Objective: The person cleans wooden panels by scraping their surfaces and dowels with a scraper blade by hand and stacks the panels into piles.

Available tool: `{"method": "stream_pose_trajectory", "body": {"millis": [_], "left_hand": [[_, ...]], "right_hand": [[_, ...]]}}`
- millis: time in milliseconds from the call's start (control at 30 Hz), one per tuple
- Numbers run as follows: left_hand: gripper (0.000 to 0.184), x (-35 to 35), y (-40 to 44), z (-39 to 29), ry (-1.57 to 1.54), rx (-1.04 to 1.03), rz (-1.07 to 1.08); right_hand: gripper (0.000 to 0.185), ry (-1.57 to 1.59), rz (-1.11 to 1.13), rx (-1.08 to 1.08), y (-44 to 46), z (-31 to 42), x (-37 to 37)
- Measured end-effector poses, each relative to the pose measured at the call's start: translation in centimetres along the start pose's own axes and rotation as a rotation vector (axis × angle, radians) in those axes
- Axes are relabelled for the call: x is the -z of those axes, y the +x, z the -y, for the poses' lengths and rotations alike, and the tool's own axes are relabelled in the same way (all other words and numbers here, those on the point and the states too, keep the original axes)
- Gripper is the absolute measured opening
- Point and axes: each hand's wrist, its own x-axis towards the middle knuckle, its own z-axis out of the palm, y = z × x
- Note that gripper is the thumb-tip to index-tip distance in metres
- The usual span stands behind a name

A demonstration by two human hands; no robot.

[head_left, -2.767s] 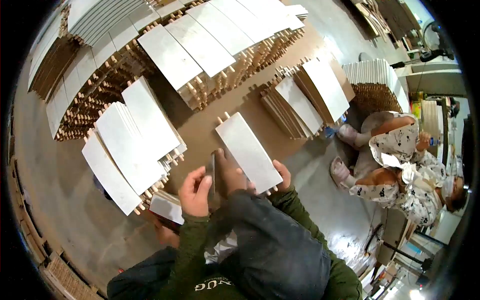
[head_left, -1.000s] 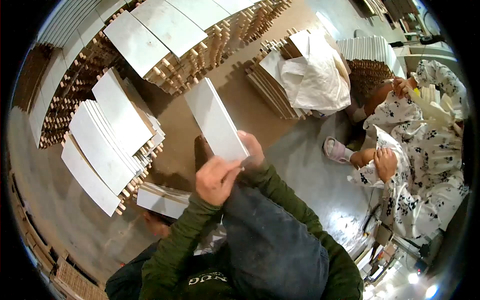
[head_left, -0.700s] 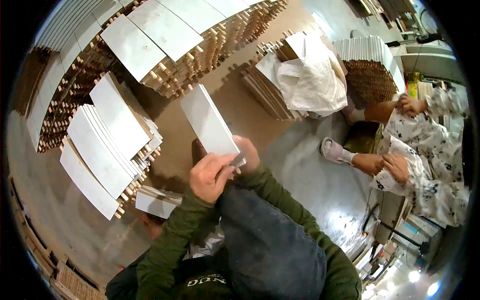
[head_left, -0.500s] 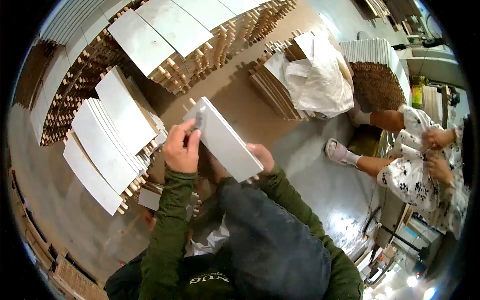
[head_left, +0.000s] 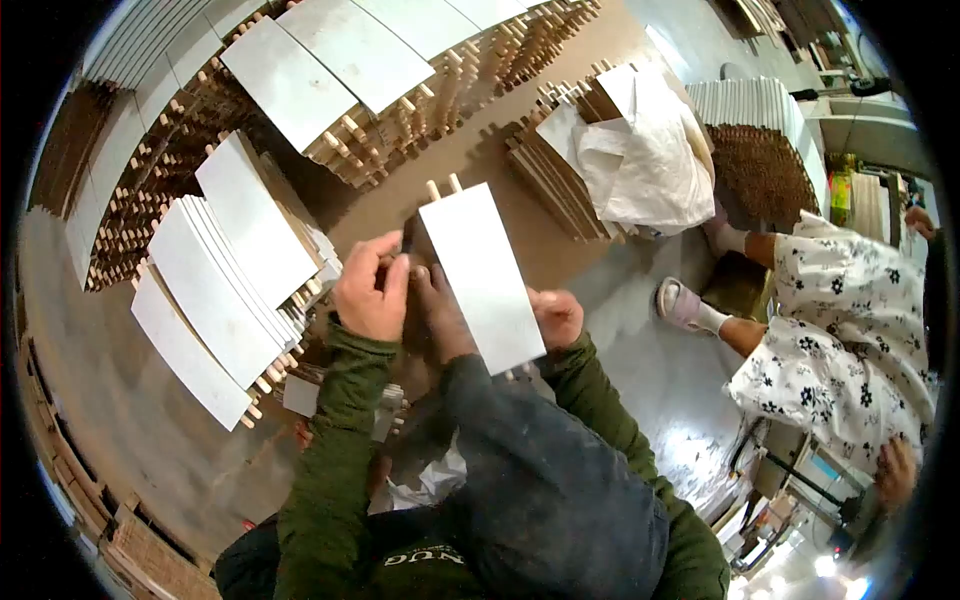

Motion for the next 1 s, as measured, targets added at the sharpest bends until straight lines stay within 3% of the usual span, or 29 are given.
{"method": "stream_pose_trajectory", "body": {"millis": [67, 100, 167, 300, 367, 433, 467, 533, 600, 767, 833, 867, 900, 1000], "left_hand": [[0.022, -0.6, -1.3, -0.9, -0.109, 0.096, 0.033], [0.022, -1.0, -1.9, -0.8, -0.185, 0.172, 0.037], [0.022, -1.4, -2.9, -0.1, -0.233, 0.212, 0.008], [0.022, -1.2, -3.5, -0.4, -0.257, 0.257, -0.013], [0.022, -1.1, -3.5, -0.8, -0.332, 0.281, 0.012], [0.020, -1.0, -3.3, -1.3, -0.388, 0.303, 0.016], [0.020, -0.9, -3.0, -1.4, -0.387, 0.304, 0.017], [0.019, -0.7, -2.0, -1.5, -0.290, 0.114, -0.003], [0.019, -0.3, -0.8, -1.8, -0.178, 0.044, -0.016], [0.020, -0.5, 1.0, -2.3, 0.016, -0.143, -0.057], [0.023, -1.4, -0.2, -2.3, 0.103, -0.201, -0.024], [0.024, -2.0, -1.3, -2.4, 0.105, -0.269, 0.058], [0.024, -2.5, -2.4, -2.6, 0.106, -0.336, 0.140], [0.026, -3.2, -4.7, -3.6, 0.057, -0.334, 0.266]], "right_hand": [[0.038, -0.045, 0.109, 0.091, 0.6, 0.7, -0.8], [0.045, -0.166, -0.208, -0.015, 0.6, 0.8, -1.9], [0.054, -0.243, -0.003, -0.030, 1.4, 1.8, -1.4], [0.059, -0.452, 0.068, 0.098, 2.7, 1.2, -1.4], [0.058, -0.381, -0.017, 0.184, 2.8, 0.7, -2.2], [0.063, 0.434, 0.550, -0.106, 3.1, 0.4, -0.2], [0.065, 0.508, 0.492, -0.101, 2.6, -0.1, -0.6], [0.068, 0.583, 0.432, -0.094, 1.7, -0.8, -1.0], [0.067, 0.310, 0.313, -0.114, 1.6, -1.0, -0.5], [0.057, 0.270, -0.005, -0.220, 1.3, -0.7, -0.5], [0.053, 0.206, -0.079, -0.229, 1.6, -1.1, 1.3], [0.051, 0.209, 0.028, -0.237, 2.2, -1.2, 1.9], [0.049, 0.232, 0.000, -0.206, 2.1, -1.6, 2.1], [0.047, 0.249, -0.079, -0.138, 2.1, -0.9, -1.3]]}}
